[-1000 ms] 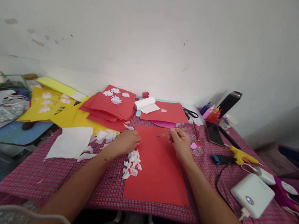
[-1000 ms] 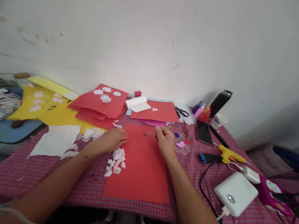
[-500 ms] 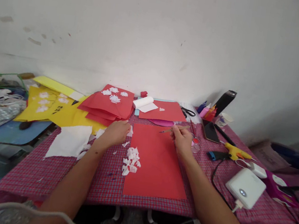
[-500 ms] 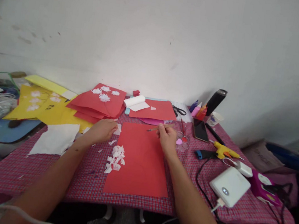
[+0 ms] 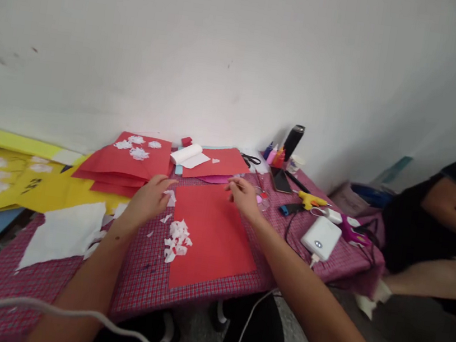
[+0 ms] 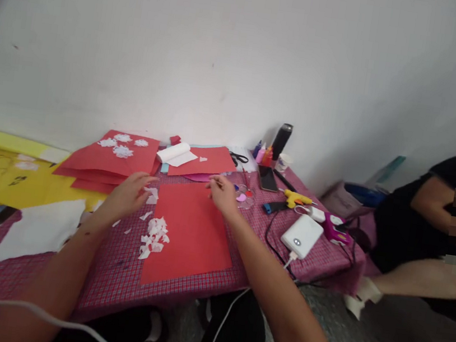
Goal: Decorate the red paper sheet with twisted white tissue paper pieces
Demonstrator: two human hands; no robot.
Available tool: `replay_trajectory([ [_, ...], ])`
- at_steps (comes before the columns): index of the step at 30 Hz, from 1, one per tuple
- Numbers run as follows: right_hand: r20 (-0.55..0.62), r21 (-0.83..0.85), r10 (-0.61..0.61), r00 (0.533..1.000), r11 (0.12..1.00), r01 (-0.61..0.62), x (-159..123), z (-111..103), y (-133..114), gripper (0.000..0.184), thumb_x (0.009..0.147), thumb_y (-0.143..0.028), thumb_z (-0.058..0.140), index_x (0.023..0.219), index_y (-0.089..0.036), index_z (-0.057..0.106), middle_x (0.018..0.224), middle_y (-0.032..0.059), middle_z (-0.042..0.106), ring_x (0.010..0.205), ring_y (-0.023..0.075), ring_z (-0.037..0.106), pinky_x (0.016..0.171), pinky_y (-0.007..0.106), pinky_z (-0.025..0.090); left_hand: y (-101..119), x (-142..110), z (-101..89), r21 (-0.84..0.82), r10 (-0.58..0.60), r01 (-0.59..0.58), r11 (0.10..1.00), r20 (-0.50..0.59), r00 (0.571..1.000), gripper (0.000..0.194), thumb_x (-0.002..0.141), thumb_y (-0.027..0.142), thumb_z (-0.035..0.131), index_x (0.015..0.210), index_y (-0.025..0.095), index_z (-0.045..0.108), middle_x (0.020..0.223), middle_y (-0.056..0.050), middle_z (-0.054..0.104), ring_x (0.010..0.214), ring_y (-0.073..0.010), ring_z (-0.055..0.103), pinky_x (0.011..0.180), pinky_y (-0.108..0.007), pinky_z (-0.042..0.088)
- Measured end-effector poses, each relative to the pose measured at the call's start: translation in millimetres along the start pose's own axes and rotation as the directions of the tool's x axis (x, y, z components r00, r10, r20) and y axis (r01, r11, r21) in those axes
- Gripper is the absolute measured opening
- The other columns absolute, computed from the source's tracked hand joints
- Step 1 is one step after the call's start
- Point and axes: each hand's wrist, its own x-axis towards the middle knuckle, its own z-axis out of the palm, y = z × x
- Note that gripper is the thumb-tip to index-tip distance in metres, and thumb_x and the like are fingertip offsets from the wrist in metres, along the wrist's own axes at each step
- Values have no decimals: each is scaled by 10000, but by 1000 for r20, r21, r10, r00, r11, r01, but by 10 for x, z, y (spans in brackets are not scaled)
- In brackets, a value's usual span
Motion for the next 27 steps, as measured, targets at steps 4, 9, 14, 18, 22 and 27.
replay_trajectory([
  [4,101,-194,-31,994,980,50,-288,-190,-84,233,876,-289,480,1011,-186,640,912,76,703,799,200,651,745,322,504,126,20,5,-69,35,-44,997,-120,992,289,917,215,388,1094,183,614,1173,-97,598,1138,-228,533,1017,-370,423],
  [9,308,-625,82,948,768,137,-672,-389,-131,276,841,-162,514,1079,-176,653,1141,190,647,1035,331,611,867,421,451,260,17,17,-85,14,-33,996,-215,977,493,876,157,408,1366,189,448,1304,-113,531,1229,-247,480,1062,-398,391],
  [14,413,-776,135,901,571,270,-784,-467,-229,386,907,-183,401,1256,-164,565,1238,201,590,1058,327,611,862,409,456,273,3,71,-77,27,-45,996,-217,976,487,884,177,421,1370,190,449,1297,-117,526,1214,-244,495,1058,-394,399],
  [18,384,-769,97,918,584,260,-841,-644,-215,419,930,-220,393,1333,-210,510,1227,162,621,1004,297,643,818,376,468,275,-17,76,-63,47,-62,996,-227,973,474,890,195,427,1364,184,452,1298,-119,523,1217,-242,488,1064,-392,397],
  [22,247,-775,67,967,613,155,-758,-1134,-78,381,922,-230,445,1277,-240,582,1214,111,662,1031,259,642,846,333,459,273,-24,74,-62,51,-66,996,-225,973,463,891,205,433,1353,192,458,1289,-117,524,1194,-244,502,1057,-393,403],
  [27,-67,-761,163,984,630,-156,-354,-2032,153,268,861,-264,546,1048,-188,722,1056,116,729,986,258,660,834,321,467,244,-17,111,-74,41,-58,996,-209,977,452,883,211,434,1334,211,463,1284,-109,530,1167,-245,525,1031,-402,428],
])
